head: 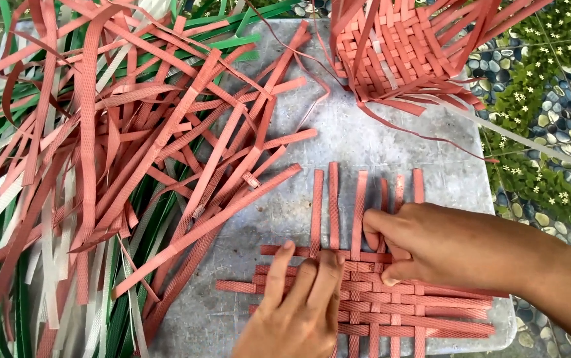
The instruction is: Weaving a flat mat or basket base using pink plastic strips on a board at floor level.
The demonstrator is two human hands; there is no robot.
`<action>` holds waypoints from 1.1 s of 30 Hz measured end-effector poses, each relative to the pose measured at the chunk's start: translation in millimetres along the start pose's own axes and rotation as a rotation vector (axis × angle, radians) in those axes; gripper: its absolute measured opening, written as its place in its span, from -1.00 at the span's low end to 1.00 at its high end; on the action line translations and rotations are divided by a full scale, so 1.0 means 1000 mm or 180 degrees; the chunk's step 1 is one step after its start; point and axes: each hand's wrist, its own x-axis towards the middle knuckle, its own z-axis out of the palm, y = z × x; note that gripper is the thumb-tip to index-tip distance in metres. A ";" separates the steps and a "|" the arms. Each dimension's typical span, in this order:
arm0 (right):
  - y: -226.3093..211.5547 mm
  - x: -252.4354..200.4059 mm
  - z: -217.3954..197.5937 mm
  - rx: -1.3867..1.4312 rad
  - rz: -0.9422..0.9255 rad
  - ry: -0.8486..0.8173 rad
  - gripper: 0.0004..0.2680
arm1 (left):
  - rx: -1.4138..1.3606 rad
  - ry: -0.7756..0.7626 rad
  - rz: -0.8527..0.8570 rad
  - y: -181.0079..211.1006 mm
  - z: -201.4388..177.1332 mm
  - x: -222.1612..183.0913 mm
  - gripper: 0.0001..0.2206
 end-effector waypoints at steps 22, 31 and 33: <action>0.010 0.002 0.014 0.0348 0.0144 -0.0003 -0.71 | -0.0323 0.0771 -0.1107 0.022 0.019 -0.006 -0.88; 0.014 0.002 0.020 0.0317 0.0118 0.0010 -0.80 | 0.0318 0.0791 -0.0959 0.034 0.031 -0.005 -0.87; 0.016 0.004 0.023 0.0272 0.0047 0.0073 -0.79 | 0.0355 0.0602 -0.1190 0.038 0.031 -0.004 -0.84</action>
